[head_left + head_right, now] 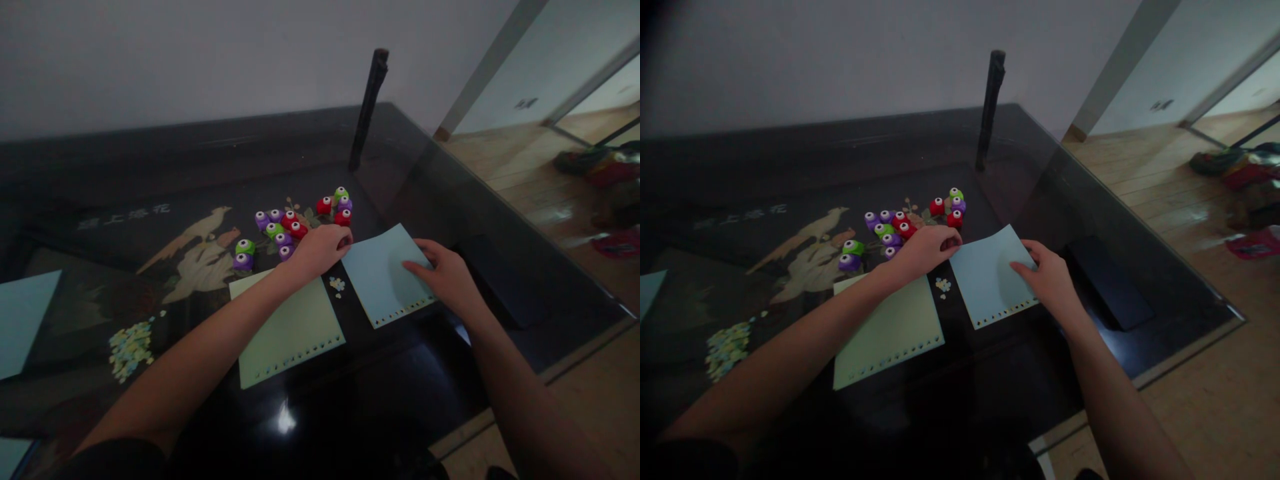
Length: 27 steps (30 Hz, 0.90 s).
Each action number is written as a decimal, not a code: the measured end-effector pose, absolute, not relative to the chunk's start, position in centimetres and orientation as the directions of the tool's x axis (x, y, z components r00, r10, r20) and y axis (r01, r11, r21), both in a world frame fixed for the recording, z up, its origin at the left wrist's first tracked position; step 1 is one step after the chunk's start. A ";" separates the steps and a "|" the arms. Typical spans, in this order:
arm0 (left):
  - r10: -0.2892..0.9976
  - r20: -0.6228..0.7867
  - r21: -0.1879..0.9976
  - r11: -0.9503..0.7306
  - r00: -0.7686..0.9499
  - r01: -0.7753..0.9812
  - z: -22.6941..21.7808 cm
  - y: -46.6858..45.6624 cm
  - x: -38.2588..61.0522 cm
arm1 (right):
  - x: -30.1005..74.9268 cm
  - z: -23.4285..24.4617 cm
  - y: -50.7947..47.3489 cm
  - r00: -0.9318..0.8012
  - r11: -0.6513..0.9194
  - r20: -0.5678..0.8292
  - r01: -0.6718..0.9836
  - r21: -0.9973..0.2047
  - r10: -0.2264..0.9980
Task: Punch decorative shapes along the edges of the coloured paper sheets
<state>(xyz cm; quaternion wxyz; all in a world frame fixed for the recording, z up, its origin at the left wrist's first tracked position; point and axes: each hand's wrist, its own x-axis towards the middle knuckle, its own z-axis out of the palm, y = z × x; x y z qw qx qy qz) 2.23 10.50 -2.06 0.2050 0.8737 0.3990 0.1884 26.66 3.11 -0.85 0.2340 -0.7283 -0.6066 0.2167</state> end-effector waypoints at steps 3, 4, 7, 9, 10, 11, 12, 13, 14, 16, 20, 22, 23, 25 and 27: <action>0.774 0.163 0.502 -0.599 0.612 0.623 -2.0 10.4 2.3 | 26.6 -0.9 3.1 0.164 -0.141 -0.017 0.786 -0.602 0.986; 0.772 0.163 0.498 -0.601 0.614 0.625 -2.0 10.4 2.3 | 26.6 -0.9 3.1 0.161 -0.134 -0.008 0.789 -0.599 0.987; 0.770 0.163 0.481 -0.607 0.616 0.632 -1.9 10.3 2.4 | 26.4 -0.8 3.1 0.158 -0.123 0.009 0.803 -0.583 0.987; 0.768 0.166 0.474 -0.613 0.619 0.632 -1.9 10.3 2.4 | 26.3 -0.7 3.0 0.165 -0.130 0.010 0.812 -0.569 0.986; 0.766 0.166 0.472 -0.614 0.621 0.632 -1.9 10.3 2.4 | 26.2 -0.7 3.0 0.170 -0.134 0.011 0.816 -0.563 0.985; 0.766 0.164 0.472 -0.614 0.622 0.633 -1.8 10.3 2.4 | 26.2 -0.7 3.0 0.174 -0.137 0.014 0.821 -0.554 0.985; 0.766 0.161 0.472 -0.613 0.622 0.633 -1.8 10.3 2.3 | 26.1 -0.6 3.0 0.177 -0.139 0.019 0.828 -0.544 0.984; 0.766 0.158 0.472 -0.613 0.623 0.634 -1.8 10.3 2.3 | 26.1 -0.6 2.9 0.178 -0.139 0.022 0.834 -0.534 0.984; 0.767 0.156 0.473 -0.612 0.623 0.634 -1.8 10.3 2.3 | 26.1 -0.6 2.9 0.178 -0.138 0.025 0.838 -0.528 0.984; 0.767 0.153 0.473 -0.611 0.624 0.635 -1.8 10.3 2.3 | 26.1 -0.6 2.9 0.173 -0.134 0.026 0.841 -0.525 0.985; 0.767 0.151 0.470 -0.611 0.623 0.637 -1.8 10.3 2.3 | 26.2 -0.7 2.9 0.159 -0.117 0.037 0.847 -0.518 0.987; 0.767 0.153 0.469 -0.611 0.623 0.637 -1.9 10.3 2.3 | 26.2 -0.8 2.9 0.151 -0.109 0.040 0.851 -0.514 0.988; 0.767 0.153 0.469 -0.611 0.623 0.638 -1.9 10.3 2.3 | 26.1 -0.8 2.9 0.148 -0.106 0.043 0.853 -0.511 0.988; 0.767 0.153 0.472 -0.610 0.623 0.636 -1.9 10.3 2.3 | 26.1 -0.8 2.8 0.149 -0.106 0.047 0.862 -0.495 0.988; 0.769 0.152 0.476 -0.608 0.621 0.635 -1.8 10.3 2.3 | 26.0 -0.8 2.7 0.144 -0.102 0.055 0.878 -0.468 0.988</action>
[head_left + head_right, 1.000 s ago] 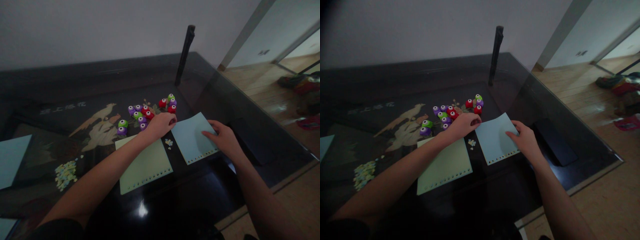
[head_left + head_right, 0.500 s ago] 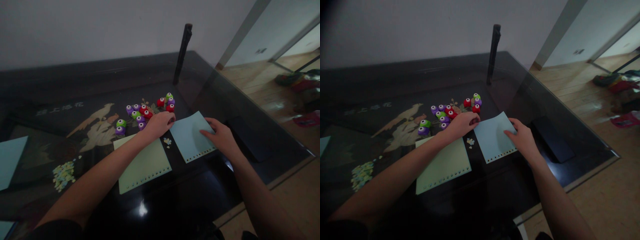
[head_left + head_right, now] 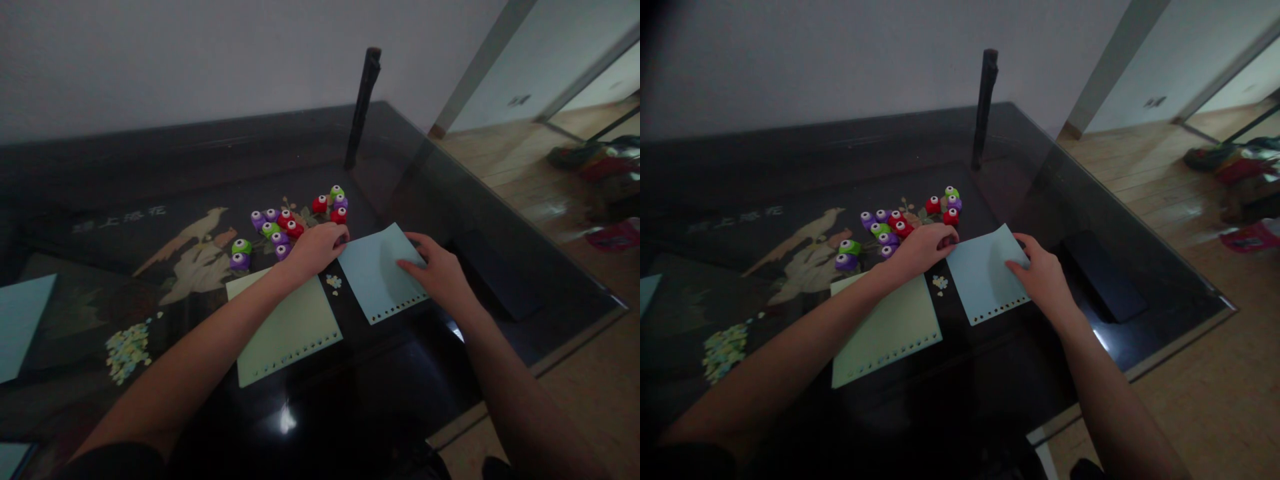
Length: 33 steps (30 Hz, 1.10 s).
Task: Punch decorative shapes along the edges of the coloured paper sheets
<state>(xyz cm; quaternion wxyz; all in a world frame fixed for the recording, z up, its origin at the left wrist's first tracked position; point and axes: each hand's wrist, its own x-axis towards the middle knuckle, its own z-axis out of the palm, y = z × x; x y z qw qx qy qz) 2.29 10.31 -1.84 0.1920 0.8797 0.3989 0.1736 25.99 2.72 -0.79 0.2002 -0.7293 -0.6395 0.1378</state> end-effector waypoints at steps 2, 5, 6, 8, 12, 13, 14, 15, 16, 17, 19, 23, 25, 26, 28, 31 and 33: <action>0.769 0.150 0.480 -0.606 0.621 0.635 -1.8 10.3 2.3 | 25.9 -0.8 2.6 0.122 -0.077 0.074 0.893 -0.442 0.990; 0.771 0.148 0.480 -0.604 0.620 0.636 -1.9 10.3 2.3 | 26.0 -1.0 2.5 0.085 -0.028 0.116 0.905 -0.424 0.990; 0.770 0.149 0.479 -0.605 0.621 0.636 -1.9 10.3 2.3 | 26.1 -1.1 2.5 0.081 -0.021 0.125 0.906 -0.423 0.989; 0.770 0.152 0.477 -0.607 0.620 0.636 -1.9 10.2 2.3 | 26.2 -1.3 2.6 0.081 -0.021 0.123 0.905 -0.425 0.989; 0.765 0.161 0.472 -0.614 0.624 0.632 -2.0 10.3 2.2 | 26.4 -1.6 2.8 0.087 -0.033 0.107 0.902 -0.430 0.990; 0.763 0.164 0.472 -0.617 0.625 0.630 -2.0 10.3 2.2 | 26.5 -1.7 2.8 0.086 -0.030 0.110 0.903 -0.429 0.990; 0.760 0.167 0.474 -0.620 0.628 0.625 -2.0 10.3 2.2 | 26.5 -1.7 2.8 0.081 -0.022 0.118 0.903 -0.429 0.990; 0.758 0.168 0.475 -0.622 0.630 0.622 -2.0 10.3 2.2 | 26.5 -1.7 2.8 0.071 -0.010 0.128 0.904 -0.427 0.989; 0.757 0.168 0.476 -0.623 0.631 0.621 -2.0 10.3 2.2 | 26.5 -1.7 2.7 0.061 0.003 0.138 0.908 -0.420 0.989; 0.758 0.165 0.477 -0.622 0.631 0.621 -2.0 10.3 2.3 | 26.5 -1.7 2.7 0.049 0.016 0.147 0.912 -0.409 0.988; 0.760 0.157 0.478 -0.617 0.631 0.625 -2.0 10.4 2.3 | 26.5 -1.6 2.5 0.034 0.030 0.162 0.924 -0.380 0.986; 0.762 0.149 0.477 -0.614 0.631 0.629 -2.1 10.4 2.3 | 26.6 -1.6 2.4 0.039 0.029 0.183 0.935 -0.355 0.982; 0.760 0.151 0.474 -0.616 0.632 0.629 -2.1 10.4 2.3 | 26.7 -1.7 2.4 0.028 0.043 0.186 0.930 -0.364 0.982; 0.760 0.152 0.472 -0.617 0.632 0.629 -2.0 10.3 2.3 | 26.7 -1.8 2.5 0.020 0.051 0.185 0.927 -0.372 0.982; 0.760 0.152 0.468 -0.619 0.632 0.631 -2.0 10.3 2.3 | 26.9 -2.1 2.5 0.003 0.069 0.187 0.923 -0.378 0.982; 0.762 0.150 0.464 -0.617 0.630 0.636 -1.9 10.2 2.3 | 27.1 -2.4 2.7 -0.028 0.105 0.215 0.928 -0.359 0.976; 0.765 0.149 0.460 -0.614 0.626 0.641 -1.8 10.1 2.3 | 27.3 -2.5 2.7 -0.049 0.130 0.231 0.929 -0.346 0.972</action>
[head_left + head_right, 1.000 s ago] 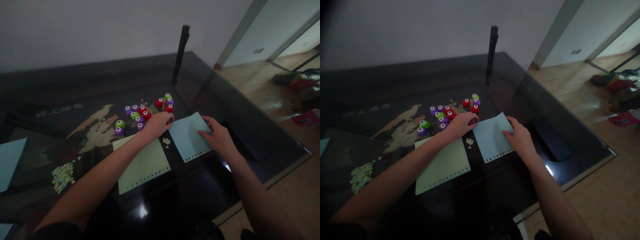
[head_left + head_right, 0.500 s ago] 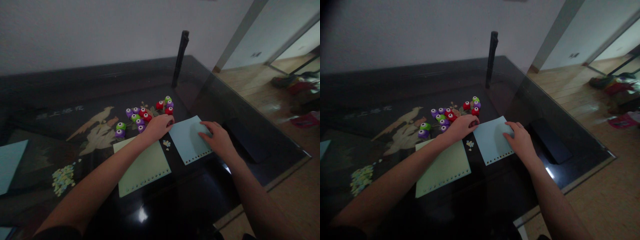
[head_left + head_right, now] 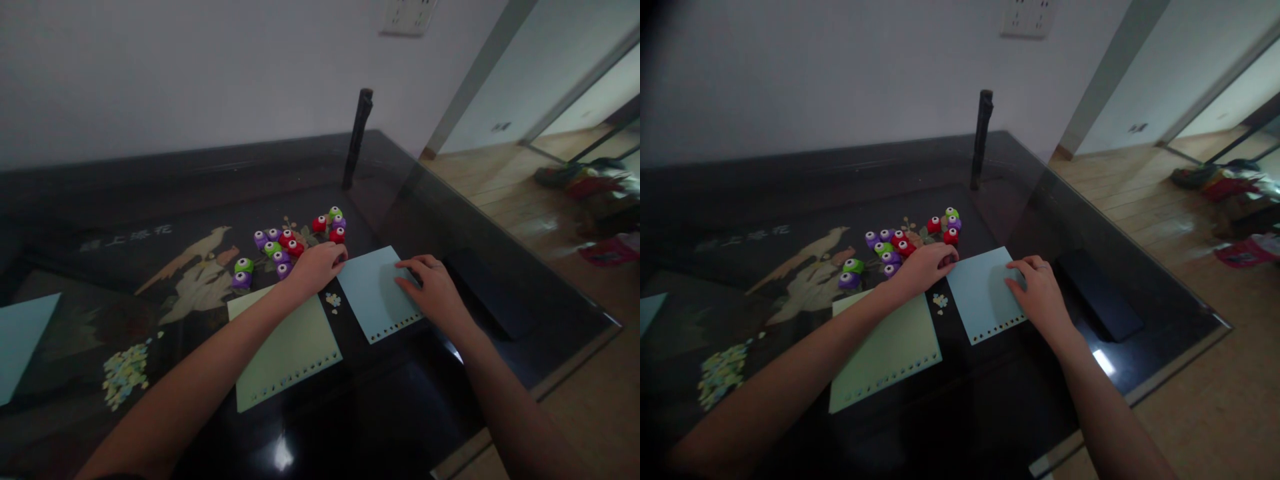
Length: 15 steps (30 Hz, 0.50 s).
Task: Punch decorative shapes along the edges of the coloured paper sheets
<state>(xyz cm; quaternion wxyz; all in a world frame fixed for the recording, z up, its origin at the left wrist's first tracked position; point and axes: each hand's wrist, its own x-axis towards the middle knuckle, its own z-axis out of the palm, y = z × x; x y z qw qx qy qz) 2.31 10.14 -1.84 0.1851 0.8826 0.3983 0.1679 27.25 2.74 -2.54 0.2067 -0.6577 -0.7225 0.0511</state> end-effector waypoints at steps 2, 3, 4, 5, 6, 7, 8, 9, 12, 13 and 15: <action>0.767 0.148 0.456 -0.613 0.624 0.645 -1.7 10.1 2.4 | 27.3 -2.6 2.8 -0.064 0.144 0.233 0.928 -0.344 0.970; 0.768 0.148 0.454 -0.612 0.623 0.647 -1.7 10.0 2.4 | 27.4 -2.6 2.8 -0.066 0.144 0.230 0.928 -0.344 0.971; 0.769 0.148 0.451 -0.612 0.622 0.649 -1.6 10.0 2.4 | 27.4 -2.7 2.8 -0.064 0.142 0.227 0.929 -0.343 0.972; 0.770 0.147 0.448 -0.612 0.621 0.652 -1.6 9.9 2.4 | 27.4 -2.7 2.8 -0.061 0.138 0.227 0.930 -0.342 0.972; 0.771 0.147 0.445 -0.611 0.619 0.655 -1.6 9.9 2.4 | 27.4 -2.7 2.8 -0.058 0.137 0.231 0.930 -0.341 0.971; 0.773 0.147 0.441 -0.610 0.617 0.658 -1.6 9.9 2.4 | 27.4 -2.7 2.8 -0.056 0.138 0.237 0.929 -0.344 0.970; 0.775 0.147 0.437 -0.608 0.615 0.663 -1.6 9.9 2.4 | 27.4 -2.8 2.8 -0.056 0.141 0.242 0.927 -0.349 0.969; 0.777 0.148 0.432 -0.608 0.612 0.667 -1.6 9.8 2.4 | 27.5 -2.8 2.9 -0.055 0.143 0.245 0.922 -0.359 0.968; 0.779 0.156 0.415 -0.610 0.607 0.675 -1.7 9.9 2.4 | 27.6 -3.0 3.0 -0.045 0.139 0.234 0.904 -0.404 0.971; 0.779 0.162 0.409 -0.612 0.606 0.677 -1.7 9.9 2.4 | 27.7 -3.0 3.1 -0.041 0.136 0.229 0.899 -0.416 0.972; 0.779 0.177 0.397 -0.615 0.601 0.681 -1.3 9.9 2.4 | 27.8 -3.1 3.3 -0.037 0.135 0.226 0.890 -0.436 0.973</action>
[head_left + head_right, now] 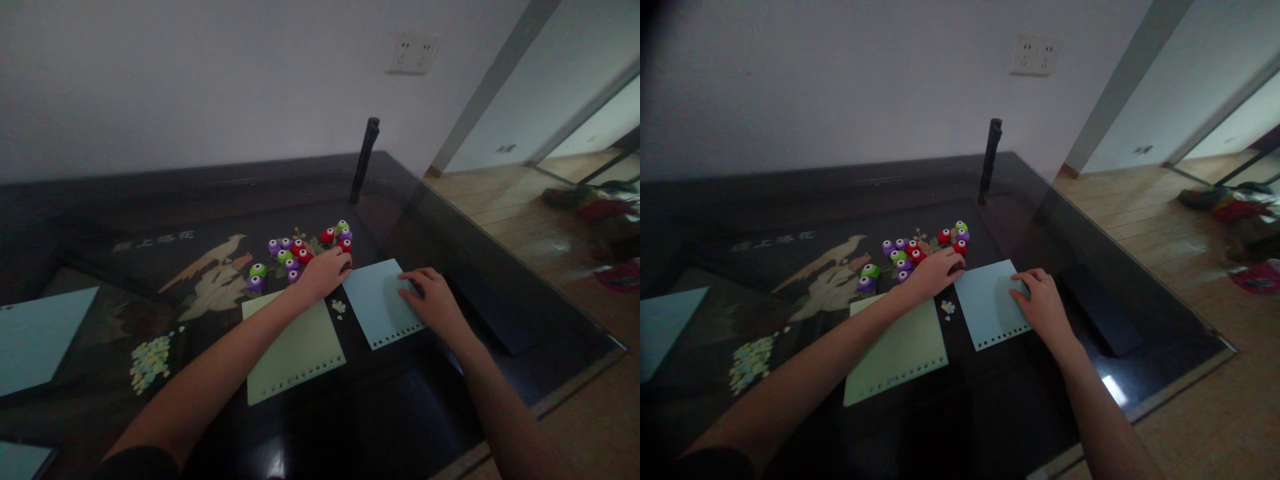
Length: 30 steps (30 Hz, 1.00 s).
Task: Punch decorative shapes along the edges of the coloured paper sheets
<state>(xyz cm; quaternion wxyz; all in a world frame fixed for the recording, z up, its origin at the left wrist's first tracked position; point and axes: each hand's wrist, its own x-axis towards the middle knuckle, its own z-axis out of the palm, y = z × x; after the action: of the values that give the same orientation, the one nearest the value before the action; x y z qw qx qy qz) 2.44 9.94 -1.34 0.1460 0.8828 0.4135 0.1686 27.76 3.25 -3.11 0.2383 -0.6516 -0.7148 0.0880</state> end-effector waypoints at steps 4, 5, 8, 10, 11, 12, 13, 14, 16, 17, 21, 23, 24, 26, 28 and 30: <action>0.777 0.196 0.390 -0.621 0.598 0.680 0.8 9.2 2.0 | 28.0 -2.7 3.4 -0.012 0.121 0.224 0.869 -0.480 0.975; 0.776 0.200 0.393 -0.623 0.598 0.676 1.6 8.7 1.6 | 28.0 -2.4 3.4 0.002 0.113 0.228 0.863 -0.492 0.974; 0.758 0.240 0.429 -0.644 0.607 0.634 4.0 7.0 -0.8 | 27.4 -0.8 3.0 0.041 0.109 0.256 0.831 -0.545 0.966; 0.774 0.233 0.455 -0.622 0.589 0.637 5.3 5.5 -3.2 | 26.5 0.5 2.6 0.008 0.153 0.263 0.795 -0.586 0.965; 0.795 0.199 0.457 -0.592 0.573 0.664 5.7 4.8 -4.5 | 25.8 1.1 2.4 -0.047 0.197 0.257 0.778 -0.597 0.965; 0.826 0.137 0.443 -0.545 0.547 0.712 5.9 4.1 -5.9 | 25.0 1.8 2.1 -0.107 0.244 0.254 0.759 -0.603 0.961; 0.851 0.077 0.419 -0.500 0.519 0.758 5.9 3.4 -7.2 | 24.2 2.3 2.0 -0.177 0.293 0.243 0.729 -0.618 0.954; 0.882 0.019 0.388 -0.441 0.472 0.809 5.8 2.8 -8.4 | 23.3 2.8 1.9 -0.261 0.340 0.218 0.699 -0.629 0.940; 0.913 -0.046 0.326 -0.371 0.406 0.870 5.2 1.7 -10.3 | 21.3 3.6 2.1 -0.403 0.427 0.186 0.666 -0.612 0.896; 0.925 -0.055 0.292 -0.344 0.375 0.892 4.8 1.2 -10.9 | 20.3 3.8 2.3 -0.454 0.457 0.165 0.666 -0.590 0.875; 0.954 -0.037 0.167 -0.286 0.296 0.944 3.0 0.0 -12.1 | 16.5 3.8 4.2 -0.623 0.609 0.121 0.674 -0.419 0.773; 0.959 -0.013 0.123 -0.280 0.284 0.952 2.3 -0.4 -12.2 | 14.8 3.2 5.1 -0.670 0.659 0.080 0.690 -0.299 0.738; 0.959 -0.005 0.108 -0.280 0.282 0.954 2.0 -0.5 -12.2 | 14.1 2.9 5.4 -0.680 0.671 0.057 0.701 -0.242 0.731; 0.959 0.007 0.089 -0.283 0.283 0.955 1.4 -0.7 -12.2 | 13.1 2.2 5.9 -0.692 0.688 0.035 0.709 -0.155 0.721; 0.958 0.017 0.080 -0.287 0.286 0.955 1.0 -0.7 -12.2 | 12.7 1.5 6.0 -0.699 0.699 0.036 0.708 -0.101 0.714; 0.957 0.027 0.076 -0.291 0.290 0.954 0.6 -0.7 -12.1 | 12.6 0.9 6.0 -0.703 0.705 0.046 0.706 -0.065 0.709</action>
<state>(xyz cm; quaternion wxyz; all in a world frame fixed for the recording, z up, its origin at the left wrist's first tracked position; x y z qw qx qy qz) -12.11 -0.74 0.61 0.0226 0.8027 0.5949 0.0335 12.61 5.97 0.91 0.0338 -0.3836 -0.9226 0.0214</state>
